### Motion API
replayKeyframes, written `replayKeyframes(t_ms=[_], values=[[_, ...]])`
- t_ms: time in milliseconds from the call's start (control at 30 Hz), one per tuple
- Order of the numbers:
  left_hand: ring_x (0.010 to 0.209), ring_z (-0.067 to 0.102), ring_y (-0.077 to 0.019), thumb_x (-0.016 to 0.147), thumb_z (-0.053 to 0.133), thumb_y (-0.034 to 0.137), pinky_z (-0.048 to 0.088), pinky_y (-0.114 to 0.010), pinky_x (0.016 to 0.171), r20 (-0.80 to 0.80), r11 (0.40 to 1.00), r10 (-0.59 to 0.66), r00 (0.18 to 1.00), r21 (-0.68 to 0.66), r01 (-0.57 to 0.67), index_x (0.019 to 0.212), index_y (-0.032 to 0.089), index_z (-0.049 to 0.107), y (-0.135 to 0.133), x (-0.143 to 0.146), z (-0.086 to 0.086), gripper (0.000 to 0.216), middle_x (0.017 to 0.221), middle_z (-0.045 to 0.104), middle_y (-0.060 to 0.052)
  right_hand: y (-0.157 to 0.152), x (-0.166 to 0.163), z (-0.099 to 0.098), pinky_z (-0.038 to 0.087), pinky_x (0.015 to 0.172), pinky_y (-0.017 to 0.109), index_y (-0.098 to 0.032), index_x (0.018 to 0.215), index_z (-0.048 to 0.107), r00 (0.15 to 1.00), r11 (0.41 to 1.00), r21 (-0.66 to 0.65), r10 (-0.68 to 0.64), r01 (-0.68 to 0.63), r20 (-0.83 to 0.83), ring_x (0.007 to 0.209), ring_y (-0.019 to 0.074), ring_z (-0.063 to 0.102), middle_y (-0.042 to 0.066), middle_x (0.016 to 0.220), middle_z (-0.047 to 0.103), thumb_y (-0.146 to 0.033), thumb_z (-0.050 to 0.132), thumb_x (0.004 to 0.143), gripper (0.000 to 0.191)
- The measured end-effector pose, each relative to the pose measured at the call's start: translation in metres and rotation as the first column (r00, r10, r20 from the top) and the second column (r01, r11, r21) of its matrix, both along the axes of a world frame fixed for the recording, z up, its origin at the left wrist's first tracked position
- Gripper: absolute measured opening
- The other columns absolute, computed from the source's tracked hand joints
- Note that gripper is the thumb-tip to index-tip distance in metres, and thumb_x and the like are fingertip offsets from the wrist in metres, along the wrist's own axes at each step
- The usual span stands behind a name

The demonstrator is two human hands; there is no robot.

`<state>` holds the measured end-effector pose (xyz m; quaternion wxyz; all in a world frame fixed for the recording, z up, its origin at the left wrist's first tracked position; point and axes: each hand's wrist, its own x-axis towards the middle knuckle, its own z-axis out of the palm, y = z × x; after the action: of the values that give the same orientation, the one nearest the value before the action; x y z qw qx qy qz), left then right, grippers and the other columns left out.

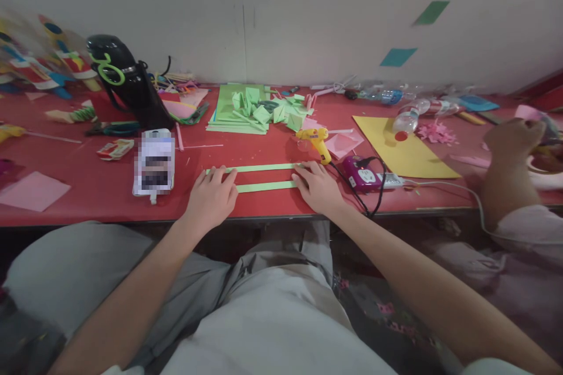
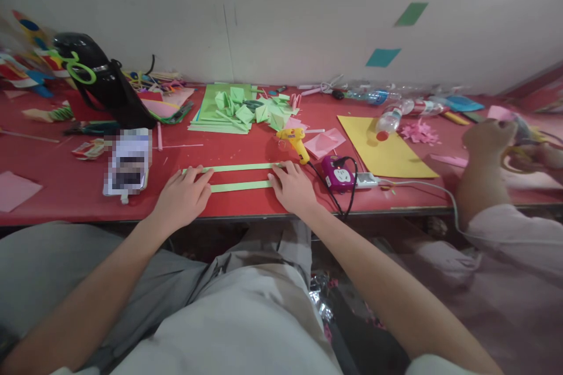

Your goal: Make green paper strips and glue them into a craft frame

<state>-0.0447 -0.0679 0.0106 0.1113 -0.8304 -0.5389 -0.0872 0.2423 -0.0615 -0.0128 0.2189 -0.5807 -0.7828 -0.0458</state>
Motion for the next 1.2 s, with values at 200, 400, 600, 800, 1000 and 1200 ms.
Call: replayKeyframes(t_ms=[200, 400, 600, 800, 1000, 1200], values=[[0.118, 0.061, -0.0338, 0.098, 0.034, 0.024, 0.043, -0.05, 0.105, 0.009, 1.0, -0.005, 1.0, 0.027, 0.005, 0.138, 0.015, 0.058, 0.0, 0.001, 0.0, 0.048, 0.131, 0.061, -0.02, 0.001, 0.0, 0.001, 0.049, 0.099, 0.047, -0.019, 0.126, 0.066, 1.0, 1.0, 0.012, 0.016, -0.016, -0.007, 0.11, 0.0301, 0.057, 0.015, 0.122, 0.062, -0.041, 0.035, 0.102, 0.045], [0.122, 0.058, -0.0365, 0.1, 0.035, 0.036, 0.039, -0.053, 0.106, 0.023, 0.999, 0.039, 0.999, 0.023, -0.04, 0.138, 0.019, 0.06, -0.003, 0.008, 0.0, 0.048, 0.133, 0.059, -0.019, 0.001, 0.0, 0.001, 0.049, 0.1, 0.047, -0.019, 0.126, 0.066, 1.0, 1.0, 0.011, 0.014, -0.014, -0.001, 0.11, 0.0303, 0.058, 0.014, 0.122, 0.062, -0.04, 0.036, 0.102, 0.044], [0.13, 0.051, -0.0406, 0.099, 0.039, 0.039, 0.034, -0.056, 0.109, 0.029, 0.998, 0.056, 0.998, -0.023, -0.055, 0.141, 0.017, 0.057, -0.005, 0.01, -0.001, 0.05, 0.14, 0.055, -0.022, 0.0, 0.0, 0.002, 0.048, 0.101, 0.045, -0.015, 0.127, 0.065, 1.0, 1.0, -0.018, 0.005, -0.005, 0.001, 0.114, 0.0303, 0.056, 0.015, 0.124, 0.062, -0.04, 0.038, 0.101, 0.045], [0.129, 0.052, -0.0373, 0.1, 0.036, 0.037, 0.037, -0.053, 0.107, 0.057, 0.999, 0.047, 0.997, -0.017, -0.046, 0.14, 0.017, 0.057, -0.005, 0.01, -0.001, 0.049, 0.139, 0.055, -0.021, 0.001, 0.001, 0.0, 0.049, 0.1, 0.047, -0.017, 0.126, 0.066, 1.0, 1.0, 0.005, 0.017, -0.017, -0.01, 0.112, 0.0309, 0.056, 0.015, 0.122, 0.062, -0.042, 0.037, 0.101, 0.045], [0.119, 0.058, -0.0354, 0.101, 0.032, 0.036, 0.041, -0.051, 0.102, 0.065, 0.999, 0.048, 0.997, -0.006, -0.048, 0.139, 0.018, 0.057, -0.002, 0.008, -0.002, 0.049, 0.134, 0.058, -0.02, 0.001, 0.002, 0.0, 0.049, 0.1, 0.048, -0.017, 0.127, 0.065, 1.0, 1.0, 0.001, 0.017, -0.017, -0.018, 0.113, 0.0314, 0.058, 0.015, 0.123, 0.062, -0.044, 0.036, 0.101, 0.047], [0.12, 0.057, -0.0361, 0.096, 0.043, 0.033, 0.045, -0.05, 0.097, 0.184, 0.998, 0.06, 0.981, -0.033, -0.054, 0.126, 0.013, 0.061, 0.001, 0.003, 0.0, 0.04, 0.141, 0.051, -0.02, -0.001, 0.001, 0.002, 0.05, 0.101, 0.049, -0.017, 0.139, 0.054, 0.997, 0.999, -0.043, -0.01, 0.007, -0.082, 0.128, 0.0329, 0.052, 0.019, 0.143, 0.05, -0.048, 0.037, 0.101, 0.052]])
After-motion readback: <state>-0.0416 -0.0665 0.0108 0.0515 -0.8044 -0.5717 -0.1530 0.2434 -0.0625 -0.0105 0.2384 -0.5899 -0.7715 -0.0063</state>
